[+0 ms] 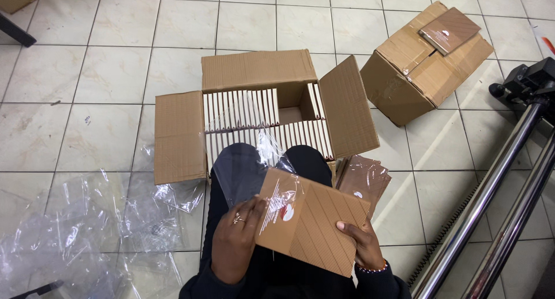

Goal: The person puts a notebook into a clear plastic sleeve, peels the adhesive strip, and seals the sleeve by hand before setting it aside.

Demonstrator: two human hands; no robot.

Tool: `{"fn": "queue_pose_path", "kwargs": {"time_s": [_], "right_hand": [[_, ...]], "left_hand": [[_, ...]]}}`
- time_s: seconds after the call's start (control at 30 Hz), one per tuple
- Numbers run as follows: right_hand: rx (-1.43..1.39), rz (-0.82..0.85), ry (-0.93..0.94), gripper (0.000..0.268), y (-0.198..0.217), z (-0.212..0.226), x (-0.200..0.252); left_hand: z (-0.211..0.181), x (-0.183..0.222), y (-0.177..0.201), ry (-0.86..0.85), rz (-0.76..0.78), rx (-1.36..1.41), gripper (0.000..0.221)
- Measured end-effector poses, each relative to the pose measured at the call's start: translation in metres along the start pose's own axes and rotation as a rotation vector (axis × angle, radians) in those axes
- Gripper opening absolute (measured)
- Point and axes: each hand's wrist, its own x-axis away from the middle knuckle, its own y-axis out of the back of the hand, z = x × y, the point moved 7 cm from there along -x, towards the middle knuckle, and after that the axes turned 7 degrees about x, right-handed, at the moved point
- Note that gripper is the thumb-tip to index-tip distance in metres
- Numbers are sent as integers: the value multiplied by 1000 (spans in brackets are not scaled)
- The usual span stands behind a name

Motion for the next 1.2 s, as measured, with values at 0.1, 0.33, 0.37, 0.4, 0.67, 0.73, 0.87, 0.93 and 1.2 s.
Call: {"fn": "queue_pose_path", "kwargs": {"time_s": [0.1,0.33,0.37,0.4,0.67,0.73,0.87,0.93,1.2], "right_hand": [[-7,-55,-13,75,5,-5,-3],[-145,-56,37,66,-5,-14,-1],[-169,-89,31,69,-9,-13,2],[-167,-91,26,69,-8,-17,2],[-178,-143,40,67,-11,-26,14],[-182,-153,25,67,-11,-27,14],[-182,-169,3,69,-18,-23,17],[-182,-171,-3,69,-15,-27,16],[-190,-117,-46,71,-11,-35,14]], "left_hand": [[10,4,4,96,2,149,41],[0,-5,30,109,-223,232,23],[-3,-7,36,96,-278,230,21],[-2,-6,34,101,-275,230,21],[-6,-7,32,-14,-353,195,21],[0,-6,30,-8,-333,209,16],[7,-2,21,5,-314,254,15],[2,-9,24,-13,-336,236,15],[3,-12,26,-45,-307,161,20]]}}
